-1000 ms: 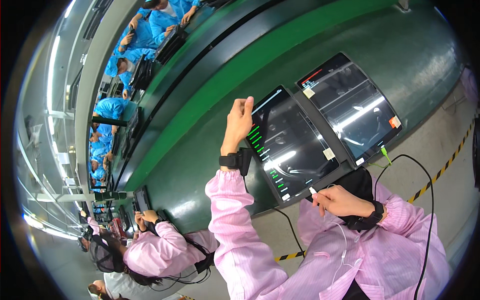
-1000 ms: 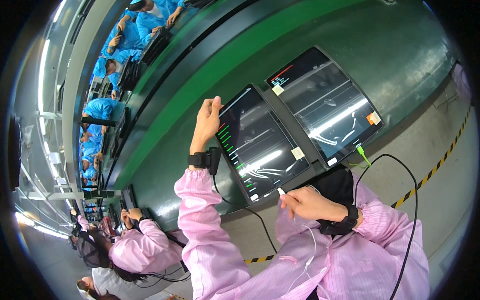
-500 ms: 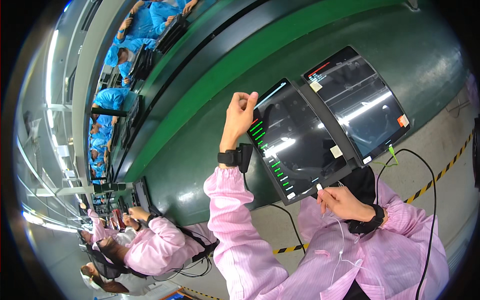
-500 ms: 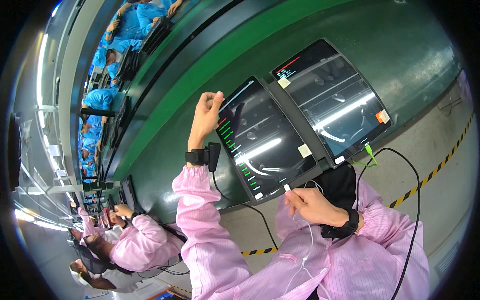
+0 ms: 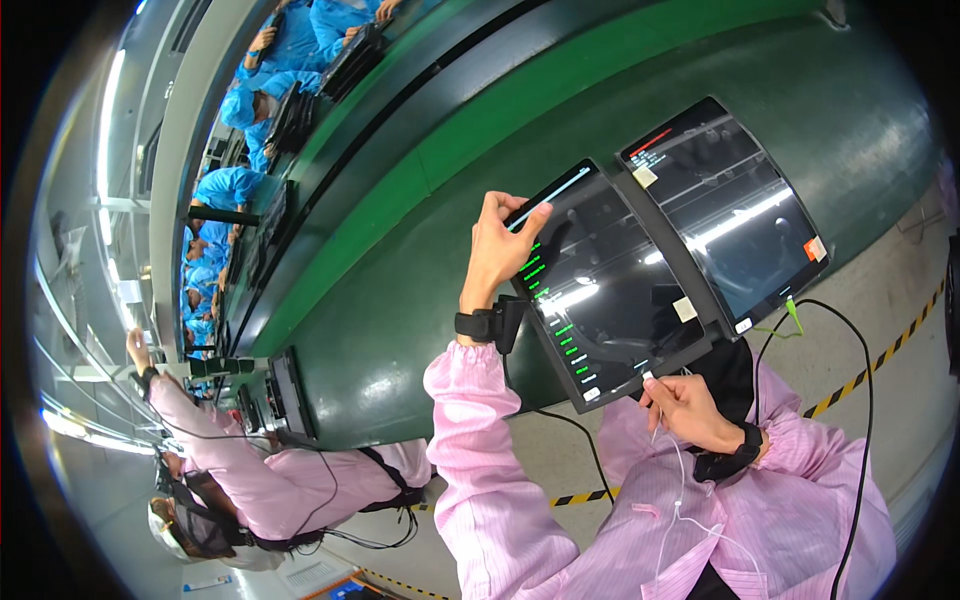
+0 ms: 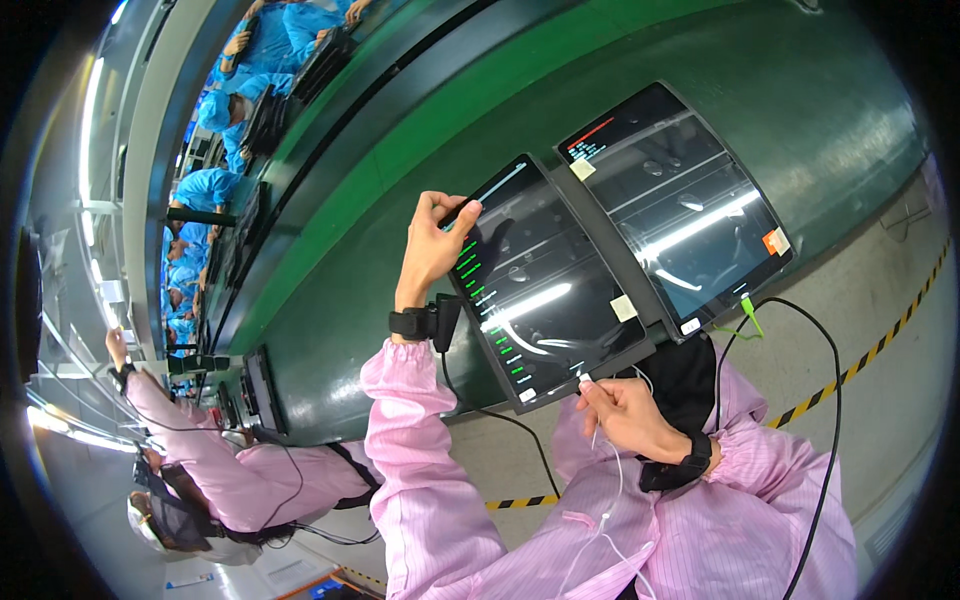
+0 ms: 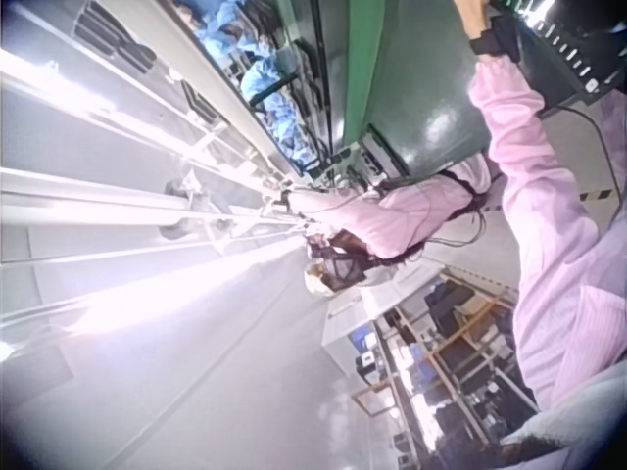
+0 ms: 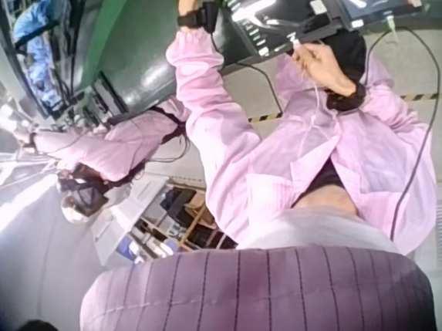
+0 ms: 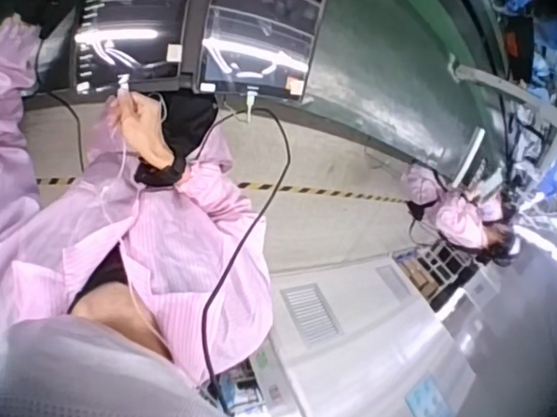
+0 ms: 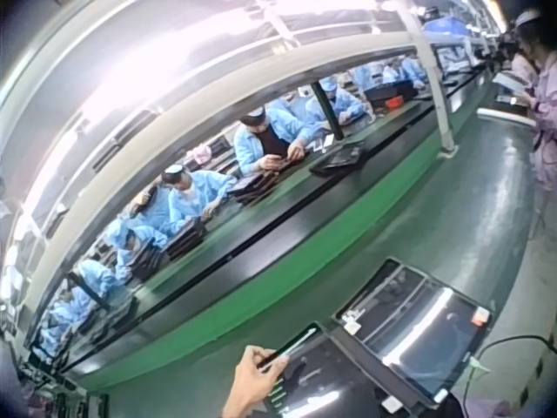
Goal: Connecting and testing multiple tablet devices on a factory assembly line.
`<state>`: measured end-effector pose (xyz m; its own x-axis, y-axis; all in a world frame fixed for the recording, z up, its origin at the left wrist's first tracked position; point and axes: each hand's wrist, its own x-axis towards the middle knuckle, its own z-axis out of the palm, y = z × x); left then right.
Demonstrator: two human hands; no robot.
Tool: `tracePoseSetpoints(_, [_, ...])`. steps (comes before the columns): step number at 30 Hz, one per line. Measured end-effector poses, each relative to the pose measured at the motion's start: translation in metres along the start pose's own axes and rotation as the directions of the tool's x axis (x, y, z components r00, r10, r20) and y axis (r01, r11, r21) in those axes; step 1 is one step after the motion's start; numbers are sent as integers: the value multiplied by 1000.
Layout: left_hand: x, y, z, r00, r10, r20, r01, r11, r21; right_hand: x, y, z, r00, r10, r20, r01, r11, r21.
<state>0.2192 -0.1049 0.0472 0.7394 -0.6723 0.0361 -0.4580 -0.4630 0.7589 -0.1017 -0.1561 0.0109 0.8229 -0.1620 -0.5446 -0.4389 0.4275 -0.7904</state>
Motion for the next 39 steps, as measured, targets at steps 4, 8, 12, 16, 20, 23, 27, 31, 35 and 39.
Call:
tracePoseSetpoints(4, [-4,-9,-5,998,-63,-4,63,995,-77,-2,-13,-3,1000,25,13,-23,995,-99])
tracePoseSetpoints(8, [-36,-14,-13,981,-127,-145,84,959,-272,-22,-37,-33,944,-277,180,331,789,-518])
tracePoseSetpoints(12, [-100,-13,5,967,-256,6,217,804,-554,-46,-50,-61,683,-354,639,607,762,-225])
tracePoseSetpoints(16, [-132,-14,25,963,-268,-13,178,675,-716,-44,-50,-72,456,-139,879,529,836,-142])
tracePoseSetpoints(20, [-132,-12,32,962,-269,-44,163,697,-699,-37,-49,-70,353,-158,922,564,822,-75])
tracePoseSetpoints(23, [-131,-8,32,946,-318,-71,173,675,-718,-34,-53,-68,368,-250,895,579,815,-10])
tracePoseSetpoints(27, [-150,-1,37,935,-349,-72,171,617,-768,-40,-57,-68,592,-365,719,561,827,-42])
tracePoseSetpoints(31, [-183,11,51,966,-255,-45,159,721,-674,-40,-58,-71,685,-407,604,565,820,-87])
tracePoseSetpoints(35, [-209,17,58,953,-287,99,288,752,-593,-29,-57,-72,713,-455,533,579,811,-83])
tracePoseSetpoints(39, [-218,17,58,969,-234,76,246,939,-241,-23,-58,-72,682,-584,440,681,726,-91])
